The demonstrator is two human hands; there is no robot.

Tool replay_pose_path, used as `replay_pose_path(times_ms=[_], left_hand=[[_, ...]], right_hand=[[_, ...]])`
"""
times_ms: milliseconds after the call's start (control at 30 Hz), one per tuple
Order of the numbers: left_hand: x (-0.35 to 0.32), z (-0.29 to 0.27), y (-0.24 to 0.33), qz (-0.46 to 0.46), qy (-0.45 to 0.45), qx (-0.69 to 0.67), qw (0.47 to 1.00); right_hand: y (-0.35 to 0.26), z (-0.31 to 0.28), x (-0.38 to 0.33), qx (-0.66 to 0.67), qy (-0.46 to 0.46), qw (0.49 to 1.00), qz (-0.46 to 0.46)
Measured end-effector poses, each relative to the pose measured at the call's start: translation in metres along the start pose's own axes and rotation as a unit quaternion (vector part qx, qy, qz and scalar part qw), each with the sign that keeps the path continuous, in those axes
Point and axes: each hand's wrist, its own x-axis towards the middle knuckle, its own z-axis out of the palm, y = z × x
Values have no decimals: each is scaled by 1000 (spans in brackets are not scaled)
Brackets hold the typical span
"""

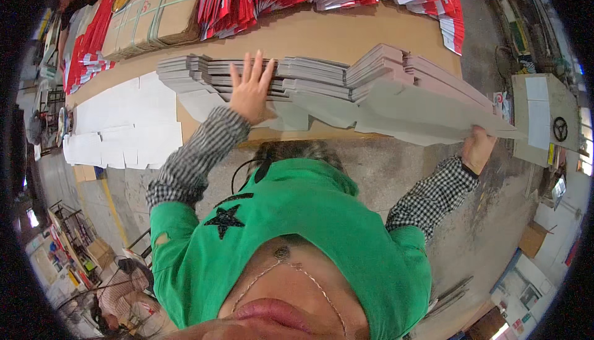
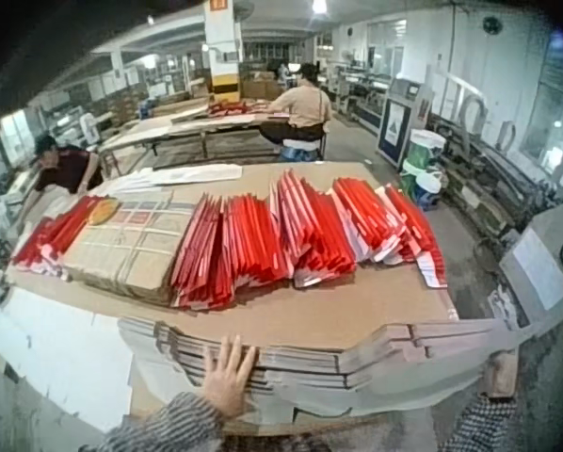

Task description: Organizing and stacking paperboard packaging inserts on a work table.

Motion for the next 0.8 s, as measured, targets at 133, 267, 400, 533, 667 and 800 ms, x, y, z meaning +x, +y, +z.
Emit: replay_pose_path(times_ms=[133,267,400,533,667,800], left_hand=[[49,22,-12,-3,-99,-98,990],[53,25,-11,37,-121,-30,992],[28,28,9,-6,-9,35,999],[32,27,14,-11,6,44,999],[32,10,9,-55,-162,-70,983],[28,21,12,-30,-67,-22,997]], right_hand=[[9,-20,9,-21,-27,999,-13],[3,-15,17,-13,-47,998,36],[25,-52,40,2,-159,981,109],[50,-35,54,35,-152,984,88],[57,-3,41,100,-112,984,94],[81,-29,39,45,-121,989,74]])
